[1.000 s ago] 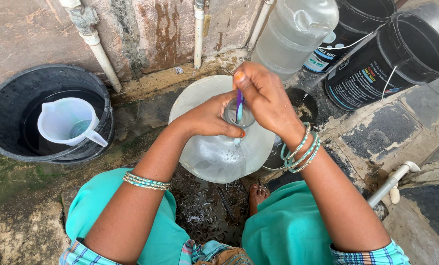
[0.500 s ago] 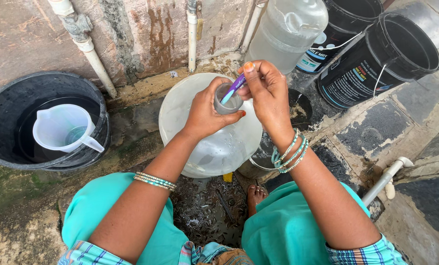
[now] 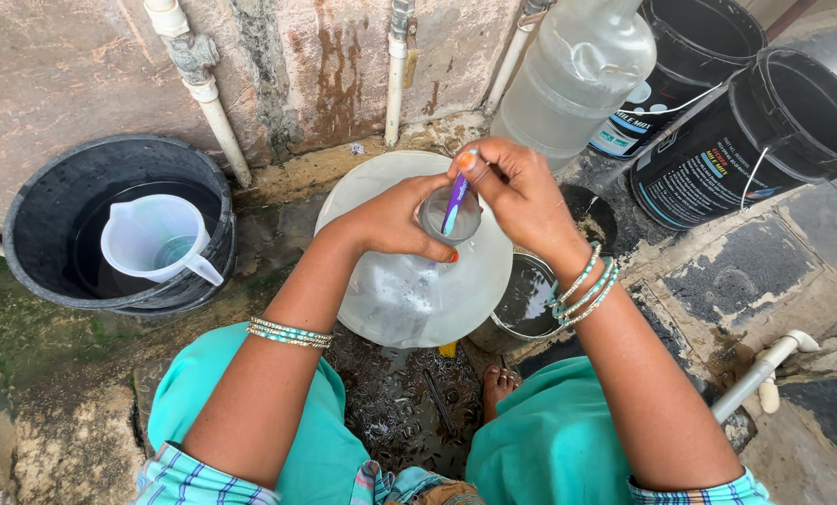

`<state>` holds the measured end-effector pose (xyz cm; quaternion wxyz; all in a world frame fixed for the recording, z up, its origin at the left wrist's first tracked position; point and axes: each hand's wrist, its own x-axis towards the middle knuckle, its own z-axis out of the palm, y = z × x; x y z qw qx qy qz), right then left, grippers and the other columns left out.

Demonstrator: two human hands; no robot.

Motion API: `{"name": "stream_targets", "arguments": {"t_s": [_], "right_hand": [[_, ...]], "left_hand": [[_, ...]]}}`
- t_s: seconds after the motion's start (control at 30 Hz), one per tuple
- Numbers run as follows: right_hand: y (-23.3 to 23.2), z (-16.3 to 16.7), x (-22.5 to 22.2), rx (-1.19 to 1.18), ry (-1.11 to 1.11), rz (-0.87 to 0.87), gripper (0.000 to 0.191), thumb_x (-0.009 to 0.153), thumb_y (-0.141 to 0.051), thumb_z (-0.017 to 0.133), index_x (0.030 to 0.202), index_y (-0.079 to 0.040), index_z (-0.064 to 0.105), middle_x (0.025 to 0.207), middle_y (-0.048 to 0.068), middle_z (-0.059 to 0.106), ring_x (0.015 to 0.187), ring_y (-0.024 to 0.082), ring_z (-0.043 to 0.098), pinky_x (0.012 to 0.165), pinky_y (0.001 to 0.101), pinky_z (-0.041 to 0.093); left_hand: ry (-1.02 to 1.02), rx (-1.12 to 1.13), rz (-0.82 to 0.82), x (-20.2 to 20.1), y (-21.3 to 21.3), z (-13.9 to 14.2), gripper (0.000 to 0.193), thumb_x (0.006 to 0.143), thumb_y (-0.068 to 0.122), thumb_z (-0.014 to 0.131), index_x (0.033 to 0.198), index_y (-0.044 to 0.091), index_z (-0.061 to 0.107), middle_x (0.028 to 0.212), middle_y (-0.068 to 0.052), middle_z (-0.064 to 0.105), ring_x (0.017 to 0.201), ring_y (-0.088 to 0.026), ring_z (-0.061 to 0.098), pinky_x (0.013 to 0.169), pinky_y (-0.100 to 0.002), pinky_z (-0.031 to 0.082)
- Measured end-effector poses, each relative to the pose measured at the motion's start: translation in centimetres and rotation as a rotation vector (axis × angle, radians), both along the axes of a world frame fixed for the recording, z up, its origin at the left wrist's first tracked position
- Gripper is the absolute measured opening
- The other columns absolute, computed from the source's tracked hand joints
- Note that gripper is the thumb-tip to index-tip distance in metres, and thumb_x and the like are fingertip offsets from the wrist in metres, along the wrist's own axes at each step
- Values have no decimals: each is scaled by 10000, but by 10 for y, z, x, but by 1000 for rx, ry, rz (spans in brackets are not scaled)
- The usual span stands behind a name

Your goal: The person cleans the neck of a large plastic water dispenser using a toothbrush and water. They first rinse the neck with water from a smaller bottle, then scrub the inside with a toothbrush, and finally rinse it again.

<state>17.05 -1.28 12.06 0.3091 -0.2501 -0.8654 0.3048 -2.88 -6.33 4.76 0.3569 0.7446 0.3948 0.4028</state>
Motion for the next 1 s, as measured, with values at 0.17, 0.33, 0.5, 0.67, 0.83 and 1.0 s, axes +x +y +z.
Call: {"name": "stream_targets", "arguments": {"t_s": [0.17, 0.33, 0.5, 0.67, 0.83, 1.0], "right_hand": [[-17, 15, -8, 35, 1, -41, 228, 1063, -220, 604, 993, -41, 726, 874, 15, 696, 745, 105, 636, 672, 271, 513], [-71, 89, 8, 150, 165, -162, 274, 1115, -233, 564, 975, -49, 711, 929, 26, 679, 736, 117, 564, 682, 261, 457], [-75, 82, 2, 384, 130, -75, 252, 1146, -206, 581, 1017, -43, 723, 1029, 70, 710, 918, 190, 680, 810, 321, 525], [-30, 15, -20, 139, -78, -92, 225, 1033, -185, 612, 928, -10, 707, 874, 124, 688, 758, 246, 683, 710, 363, 518], [-47, 54, 3, 317, 71, -34, 242, 1105, -197, 569, 1003, -32, 715, 999, 94, 711, 882, 205, 683, 796, 338, 526], [-85, 91, 24, 405, 111, -56, 313, 1179, -196, 564, 946, -35, 699, 958, 64, 713, 833, 144, 649, 744, 293, 491]], "left_hand": [[-46, -138, -43, 1, 1, -4, 781, 624, 215, 900, 1332, 57, 608, 1180, -71, 720, 1121, -194, 671, 1031, -328, 511], [-28, -106, -35, 0, 5, -8, 879, 576, 184, 916, 1362, 48, 548, 1244, -60, 683, 1183, -181, 619, 1057, -328, 444], [-3, -154, -111, -6, 3, -7, 789, 597, 185, 895, 1320, 55, 606, 1246, -72, 710, 1182, -180, 647, 1078, -323, 472], [-43, -258, -101, -6, -2, -5, 815, 600, 168, 904, 1341, 73, 579, 1222, -67, 701, 1165, -161, 633, 1051, -318, 480], [-49, -209, -198, -9, -2, -2, 809, 620, 141, 892, 1365, 54, 587, 1276, -39, 710, 1207, -147, 636, 1084, -303, 470], [-29, -256, -156, -10, 1, 1, 964, 589, 135, 910, 1449, 78, 480, 1279, -32, 680, 1199, -148, 606, 1066, -295, 455]]}}
